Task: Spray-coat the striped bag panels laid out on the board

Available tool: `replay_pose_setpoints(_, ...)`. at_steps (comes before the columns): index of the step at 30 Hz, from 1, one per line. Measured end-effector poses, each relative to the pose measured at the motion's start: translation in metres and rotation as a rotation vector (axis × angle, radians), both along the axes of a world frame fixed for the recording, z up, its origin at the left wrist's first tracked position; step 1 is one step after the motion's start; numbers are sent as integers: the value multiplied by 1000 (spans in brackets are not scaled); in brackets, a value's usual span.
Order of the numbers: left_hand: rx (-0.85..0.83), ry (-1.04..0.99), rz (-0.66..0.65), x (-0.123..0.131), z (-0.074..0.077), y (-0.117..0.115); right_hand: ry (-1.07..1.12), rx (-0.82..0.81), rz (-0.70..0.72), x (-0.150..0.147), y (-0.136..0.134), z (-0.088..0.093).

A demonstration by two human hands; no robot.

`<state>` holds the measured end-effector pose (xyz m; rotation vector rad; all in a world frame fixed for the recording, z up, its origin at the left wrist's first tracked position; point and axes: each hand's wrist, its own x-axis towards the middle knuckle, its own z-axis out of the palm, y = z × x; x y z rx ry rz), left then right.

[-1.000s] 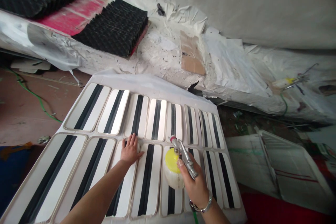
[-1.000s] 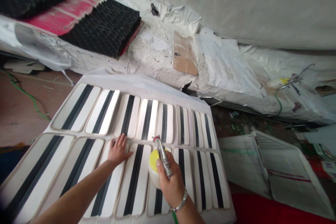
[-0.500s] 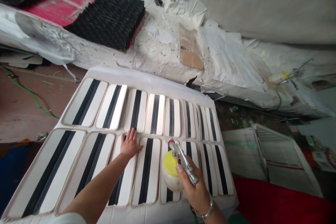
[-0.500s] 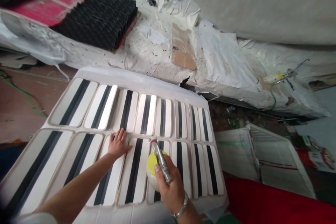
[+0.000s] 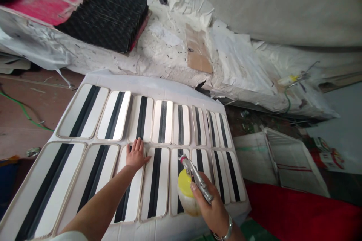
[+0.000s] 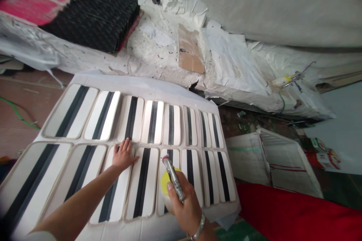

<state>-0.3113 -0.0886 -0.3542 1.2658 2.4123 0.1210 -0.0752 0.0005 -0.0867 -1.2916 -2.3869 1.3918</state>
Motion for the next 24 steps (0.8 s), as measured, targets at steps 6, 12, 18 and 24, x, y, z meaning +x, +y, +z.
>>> replay_pose_setpoints(6,15,3,5,0,0,0,-23,-39,-32,10,-6,0)
replay_pose_setpoints(12,7,13,9,1,0,1,179,99,-122,-7,20,-7)
replay_pose_setpoints(18,-13,31,-3,0,2,1,208,127,-117,-5,26,-5)
replay_pose_setpoints(24,-32,17,5,0,5,1,48,52,-91,25,0,-9)
